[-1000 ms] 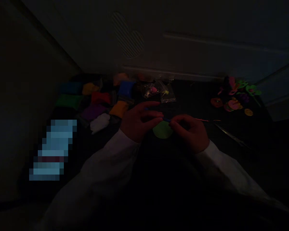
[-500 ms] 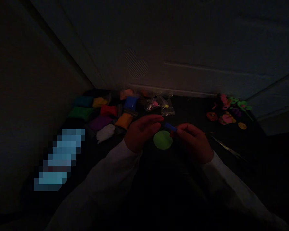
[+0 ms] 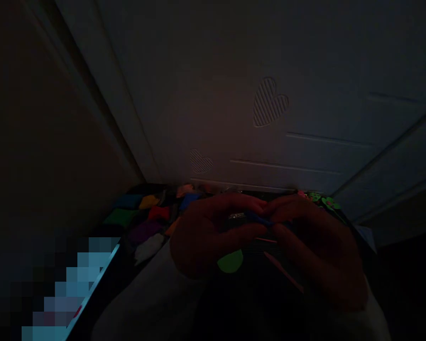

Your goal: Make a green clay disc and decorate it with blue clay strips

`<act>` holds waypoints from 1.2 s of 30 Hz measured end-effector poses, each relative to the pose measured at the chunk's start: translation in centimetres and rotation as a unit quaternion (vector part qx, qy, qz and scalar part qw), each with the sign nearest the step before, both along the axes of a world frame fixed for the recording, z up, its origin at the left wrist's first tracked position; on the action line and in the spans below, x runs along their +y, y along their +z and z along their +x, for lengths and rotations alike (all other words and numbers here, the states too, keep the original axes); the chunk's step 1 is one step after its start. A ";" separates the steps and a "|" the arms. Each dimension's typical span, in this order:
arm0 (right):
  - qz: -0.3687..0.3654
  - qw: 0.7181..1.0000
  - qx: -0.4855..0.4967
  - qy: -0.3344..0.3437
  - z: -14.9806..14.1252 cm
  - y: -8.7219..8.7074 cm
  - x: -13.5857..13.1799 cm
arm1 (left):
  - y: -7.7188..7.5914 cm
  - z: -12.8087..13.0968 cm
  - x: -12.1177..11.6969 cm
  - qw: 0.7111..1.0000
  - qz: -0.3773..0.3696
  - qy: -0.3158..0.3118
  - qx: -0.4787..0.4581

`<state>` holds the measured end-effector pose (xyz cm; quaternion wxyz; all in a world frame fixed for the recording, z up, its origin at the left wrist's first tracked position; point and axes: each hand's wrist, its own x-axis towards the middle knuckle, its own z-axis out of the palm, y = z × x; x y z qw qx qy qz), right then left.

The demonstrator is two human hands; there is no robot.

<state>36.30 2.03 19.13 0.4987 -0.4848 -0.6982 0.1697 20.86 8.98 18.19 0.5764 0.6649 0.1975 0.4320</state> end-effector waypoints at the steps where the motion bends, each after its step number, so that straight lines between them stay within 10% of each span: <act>1: 0.008 1.000 -0.016 -0.005 0.1 0.2 -0.1 | 0.2 0.0 0.0 1.000 0.013 0.005 0.008; 36: 0.075 0.994 -0.073 -0.037 -0.2 0.3 1.1 | 0.1 -0.4 0.2 0.987 0.139 0.078 0.028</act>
